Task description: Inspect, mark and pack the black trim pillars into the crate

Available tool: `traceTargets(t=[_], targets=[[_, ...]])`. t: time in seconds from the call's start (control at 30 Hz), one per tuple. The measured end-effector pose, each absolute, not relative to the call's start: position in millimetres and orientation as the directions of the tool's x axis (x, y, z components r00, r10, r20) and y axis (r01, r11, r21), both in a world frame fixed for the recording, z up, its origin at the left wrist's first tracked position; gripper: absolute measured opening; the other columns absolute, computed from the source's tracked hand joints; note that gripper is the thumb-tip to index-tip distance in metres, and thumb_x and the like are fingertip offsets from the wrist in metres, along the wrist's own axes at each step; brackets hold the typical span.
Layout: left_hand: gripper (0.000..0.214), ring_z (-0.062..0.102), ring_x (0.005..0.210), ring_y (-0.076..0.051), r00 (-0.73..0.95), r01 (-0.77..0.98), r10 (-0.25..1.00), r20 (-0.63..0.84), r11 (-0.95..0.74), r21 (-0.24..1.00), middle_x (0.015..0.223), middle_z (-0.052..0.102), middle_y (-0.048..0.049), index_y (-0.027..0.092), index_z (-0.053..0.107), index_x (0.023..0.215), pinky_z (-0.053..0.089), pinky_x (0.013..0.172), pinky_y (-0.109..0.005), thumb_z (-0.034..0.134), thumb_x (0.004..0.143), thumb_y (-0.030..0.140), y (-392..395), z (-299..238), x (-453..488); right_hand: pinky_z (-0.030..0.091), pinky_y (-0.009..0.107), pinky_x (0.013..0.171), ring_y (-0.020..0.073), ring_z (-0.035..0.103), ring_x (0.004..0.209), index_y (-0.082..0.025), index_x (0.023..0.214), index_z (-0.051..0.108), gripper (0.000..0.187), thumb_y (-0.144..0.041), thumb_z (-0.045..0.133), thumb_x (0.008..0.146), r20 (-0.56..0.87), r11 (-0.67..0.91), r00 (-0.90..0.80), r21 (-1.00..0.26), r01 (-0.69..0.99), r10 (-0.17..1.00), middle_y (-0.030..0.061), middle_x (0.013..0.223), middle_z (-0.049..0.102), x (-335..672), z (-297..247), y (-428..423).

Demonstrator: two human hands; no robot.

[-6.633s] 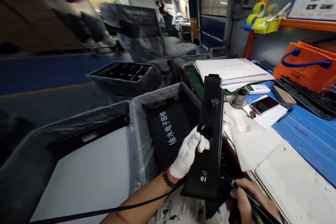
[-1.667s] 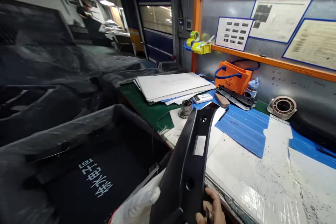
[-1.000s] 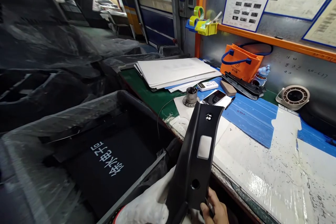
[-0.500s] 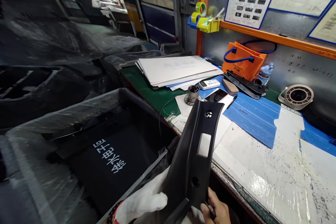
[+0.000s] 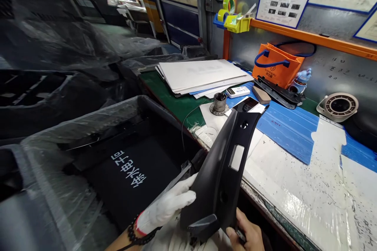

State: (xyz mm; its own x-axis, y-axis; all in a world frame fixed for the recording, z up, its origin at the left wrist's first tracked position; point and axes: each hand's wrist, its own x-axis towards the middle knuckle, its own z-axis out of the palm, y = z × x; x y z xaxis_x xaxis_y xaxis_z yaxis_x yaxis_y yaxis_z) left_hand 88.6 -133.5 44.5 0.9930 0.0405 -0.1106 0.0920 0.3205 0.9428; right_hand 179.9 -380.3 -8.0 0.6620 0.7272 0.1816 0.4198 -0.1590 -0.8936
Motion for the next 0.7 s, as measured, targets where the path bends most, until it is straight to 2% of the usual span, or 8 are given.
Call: traceTargets(t=[0.13, 0.27, 0.37, 0.47, 0.53, 0.6, 0.63, 0.7], targets=[[0.051, 0.057, 0.087, -0.021, 0.991, 0.101, 0.053, -0.123, 0.303, 0.948, 0.1, 0.066, -0.0058, 0.017, 0.049, 0.136, 0.048, 0.082, -0.032, 0.055, 0.087, 0.03, -133, 49, 92, 0.057, 0.027, 0.078, 0.0284, 0.066, 0.096, -0.021, 0.122, 0.066, 0.038, -0.046, 0.056, 0.094, 0.17, -0.256, 0.689, -0.844, 0.47, 0.704, 0.0068, 0.111, 0.066, 180, 10, -384], [0.048, 0.057, 0.101, -0.024, 0.996, 0.048, 0.054, -0.067, 0.303, 0.952, 0.118, 0.063, -0.0082, 0.018, 0.049, 0.136, 0.045, 0.092, -0.035, 0.053, 0.091, 0.033, -133, 51, 98, 0.058, 0.027, 0.074, 0.0278, 0.068, 0.09, -0.02, 0.113, 0.071, 0.039, -0.05, 0.056, 0.093, 0.308, -0.245, 0.711, -0.791, 0.561, 0.632, 0.0095, 0.104, 0.069, 179, 24, -381], [0.047, 0.057, 0.108, -0.025, 0.997, 0.04, 0.044, -0.056, 0.301, 0.953, 0.126, 0.06, -0.009, 0.018, 0.048, 0.137, 0.046, 0.094, -0.035, 0.051, 0.092, 0.032, -133, 49, 100, 0.058, 0.026, 0.072, 0.027, 0.069, 0.085, -0.019, 0.103, 0.073, 0.037, -0.051, 0.058, 0.092, 0.41, -0.24, 0.703, -0.739, 0.63, 0.582, 0.0107, 0.097, 0.07, 181, 32, -376], [0.046, 0.055, 0.114, -0.026, 0.998, 0.013, 0.051, -0.028, 0.283, 0.959, 0.131, 0.057, -0.0088, 0.018, 0.049, 0.137, 0.042, 0.101, -0.037, 0.05, 0.093, 0.031, -133, 47, 102, 0.055, 0.02, 0.057, 0.0192, 0.065, 0.064, -0.017, 0.109, 0.068, 0.031, -0.042, 0.059, 0.093, 0.373, -0.202, 0.688, -0.773, 0.601, 0.622, 0.0053, 0.077, 0.067, 182, 38, -372], [0.046, 0.052, 0.118, -0.026, 0.999, -0.005, 0.035, -0.004, 0.251, 0.968, 0.134, 0.056, -0.0084, 0.018, 0.048, 0.138, 0.038, 0.107, -0.038, 0.048, 0.094, 0.031, -133, 45, 103, 0.046, 0.017, 0.045, 0.0135, 0.054, 0.05, -0.016, 0.118, 0.061, 0.031, -0.035, 0.057, 0.095, 0.336, -0.186, 0.683, -0.8, 0.571, 0.649, -0.0015, 0.064, 0.056, 182, 39, -371], [0.047, 0.049, 0.123, -0.026, 0.999, -0.002, 0.046, -0.005, 0.137, 0.991, 0.136, 0.054, -0.0074, 0.019, 0.046, 0.139, 0.035, 0.109, -0.04, 0.047, 0.094, 0.03, -135, 44, 104, 0.041, 0.017, 0.043, 0.0115, 0.046, 0.046, -0.016, 0.125, 0.054, 0.033, -0.03, 0.053, 0.096, 0.355, -0.181, 0.674, -0.788, 0.589, 0.648, -0.0048, 0.06, 0.047, 180, 38, -371], [0.047, 0.047, 0.125, -0.026, 0.994, 0.003, 0.108, -0.007, 0.03, 1.0, 0.137, 0.053, -0.0067, 0.02, 0.047, 0.139, 0.034, 0.111, -0.04, 0.049, 0.092, 0.029, -136, 43, 105, 0.04, 0.017, 0.043, 0.0114, 0.045, 0.045, -0.016, 0.128, 0.051, 0.034, -0.028, 0.051, 0.096, 0.373, -0.183, 0.663, -0.77, 0.612, 0.649, -0.0052, 0.06, 0.046, 179, 37, -371], [0.048, 0.045, 0.127, -0.027, 0.949, 0.033, 0.313, 0.044, -0.237, 0.971, 0.137, 0.053, -0.0061, 0.022, 0.051, 0.135, 0.03, 0.113, -0.042, 0.055, 0.087, 0.026, -139, 44, 107, 0.039, 0.019, 0.043, 0.0117, 0.046, 0.045, -0.017, 0.135, 0.045, 0.039, -0.026, 0.05, 0.097, 0.415, -0.186, 0.622, -0.714, 0.675, 0.664, -0.0053, 0.061, 0.046, 177, 35, -371]])
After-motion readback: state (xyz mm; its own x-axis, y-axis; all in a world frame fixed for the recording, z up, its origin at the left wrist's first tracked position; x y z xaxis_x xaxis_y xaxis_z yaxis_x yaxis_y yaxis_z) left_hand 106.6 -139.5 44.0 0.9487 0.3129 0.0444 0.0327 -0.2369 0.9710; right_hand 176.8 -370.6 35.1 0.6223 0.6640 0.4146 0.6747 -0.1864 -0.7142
